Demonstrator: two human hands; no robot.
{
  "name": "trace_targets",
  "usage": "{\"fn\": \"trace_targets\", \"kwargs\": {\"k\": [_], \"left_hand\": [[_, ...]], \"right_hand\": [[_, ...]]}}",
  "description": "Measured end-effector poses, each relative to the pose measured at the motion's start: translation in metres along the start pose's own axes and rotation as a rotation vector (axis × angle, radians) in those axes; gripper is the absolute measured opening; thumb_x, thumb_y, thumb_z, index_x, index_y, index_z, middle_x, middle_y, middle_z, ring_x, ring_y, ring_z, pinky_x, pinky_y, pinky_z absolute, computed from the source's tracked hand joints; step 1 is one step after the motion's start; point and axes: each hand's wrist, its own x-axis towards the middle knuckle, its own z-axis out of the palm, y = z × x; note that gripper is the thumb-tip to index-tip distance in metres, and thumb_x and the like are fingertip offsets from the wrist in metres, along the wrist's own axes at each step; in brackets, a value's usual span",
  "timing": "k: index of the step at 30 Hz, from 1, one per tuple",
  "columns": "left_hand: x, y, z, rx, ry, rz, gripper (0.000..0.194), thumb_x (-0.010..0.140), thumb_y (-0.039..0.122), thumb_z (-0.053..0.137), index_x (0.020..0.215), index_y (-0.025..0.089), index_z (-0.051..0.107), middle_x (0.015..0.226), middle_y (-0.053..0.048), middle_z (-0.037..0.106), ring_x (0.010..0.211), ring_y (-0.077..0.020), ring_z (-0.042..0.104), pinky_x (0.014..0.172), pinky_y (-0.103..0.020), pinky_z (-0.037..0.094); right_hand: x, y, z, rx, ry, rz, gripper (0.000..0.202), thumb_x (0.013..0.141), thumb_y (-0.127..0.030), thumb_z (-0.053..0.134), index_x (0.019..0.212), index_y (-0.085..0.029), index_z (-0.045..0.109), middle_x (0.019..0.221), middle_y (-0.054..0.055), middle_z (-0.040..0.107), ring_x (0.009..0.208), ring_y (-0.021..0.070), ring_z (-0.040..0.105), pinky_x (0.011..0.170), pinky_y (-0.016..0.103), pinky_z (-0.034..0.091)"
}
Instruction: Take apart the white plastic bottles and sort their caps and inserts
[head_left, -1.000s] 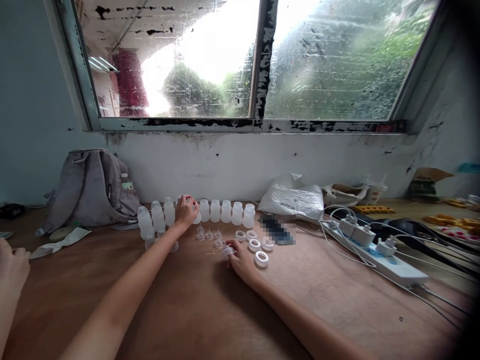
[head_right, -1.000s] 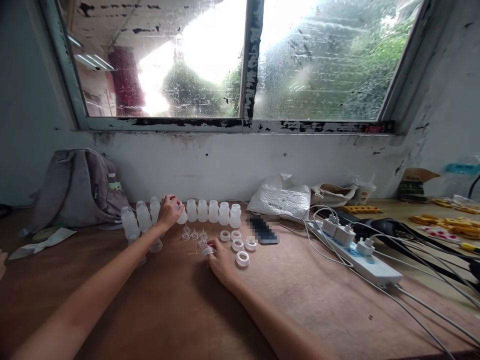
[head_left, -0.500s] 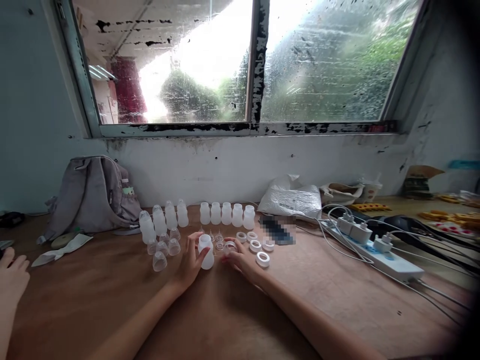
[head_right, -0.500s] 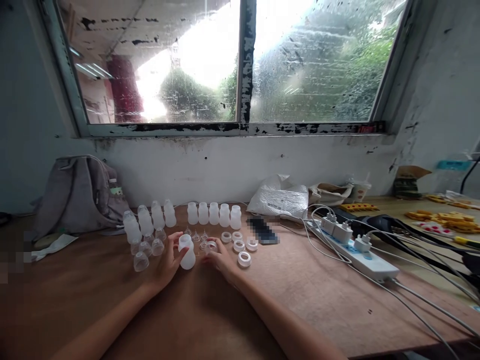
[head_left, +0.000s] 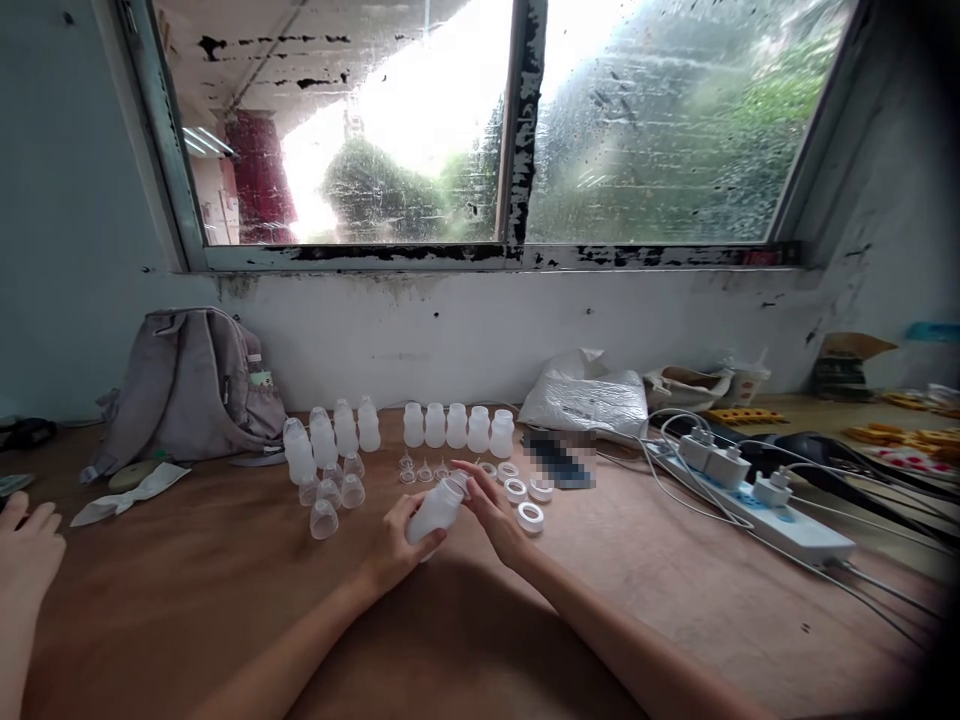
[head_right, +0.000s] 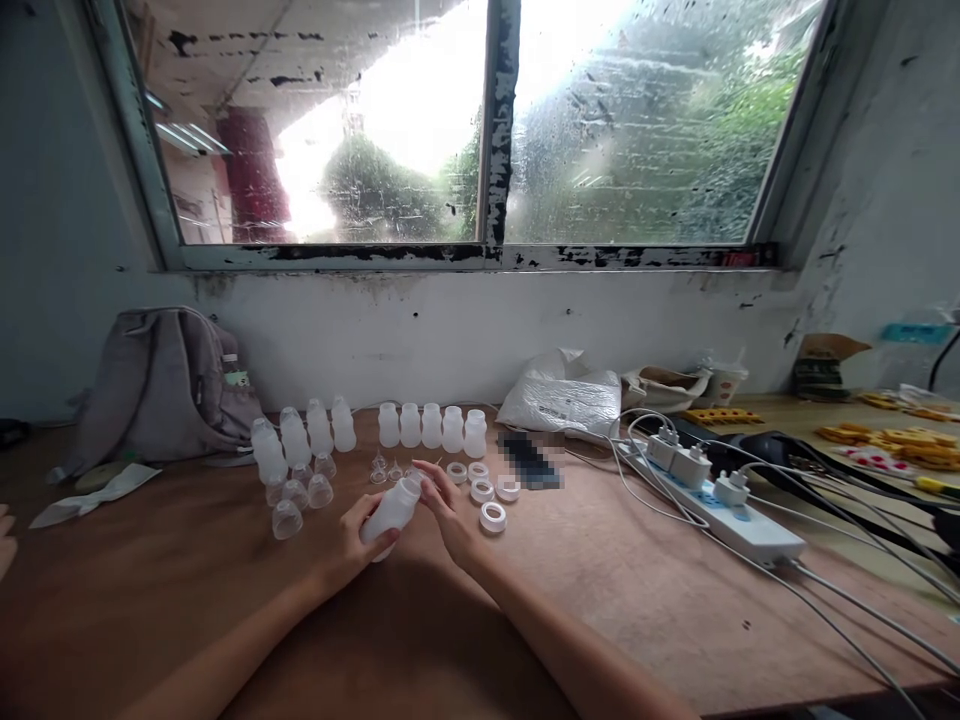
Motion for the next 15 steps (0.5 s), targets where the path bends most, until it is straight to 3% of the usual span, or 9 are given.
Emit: {"fn": "trace_targets", "kwargs": {"k": [7,12,15], "left_hand": [[0.0023,-0.0021,-0.0059,0.02,0.049,-0.063,0.034,0.067,0.04,0.06,0.097,0.023,0.056,0.092,-0.003,0.059,0.085,-0.0201,0.053,0.075,-0.03,0.043],[0.0037,-0.0017,-0.0069,-0.113,0.049,-0.124,0.035,0.068,0.04,0.058,0.097,0.02,0.057,0.092,-0.004,0.06,0.085,-0.0202,0.054,0.075,-0.029,0.043],[0.0035,0.0002,-0.0063,-0.282,-0.027,-0.209,0.035,0.071,0.044,0.054,0.094,0.017,0.057,0.083,-0.004,0.061,0.074,-0.0184,0.056,0.065,-0.027,0.045]], "right_hand": [[-0.0017,0.0006,0.0015,-0.044,-0.005,-0.036,0.034,0.08,-0.037,0.045,0.112,-0.025,0.049,0.111,0.004,0.052,0.098,0.0186,0.05,0.082,0.031,0.042],[-0.0015,-0.0018,0.0008,-0.124,-0.026,-0.097,0.031,0.08,-0.035,0.047,0.109,-0.024,0.05,0.104,0.005,0.055,0.093,0.0183,0.052,0.079,0.03,0.043],[-0.002,-0.0024,0.0007,-0.157,-0.022,-0.131,0.027,0.081,-0.033,0.047,0.105,-0.023,0.052,0.102,0.005,0.055,0.092,0.0181,0.052,0.077,0.03,0.043]]}}
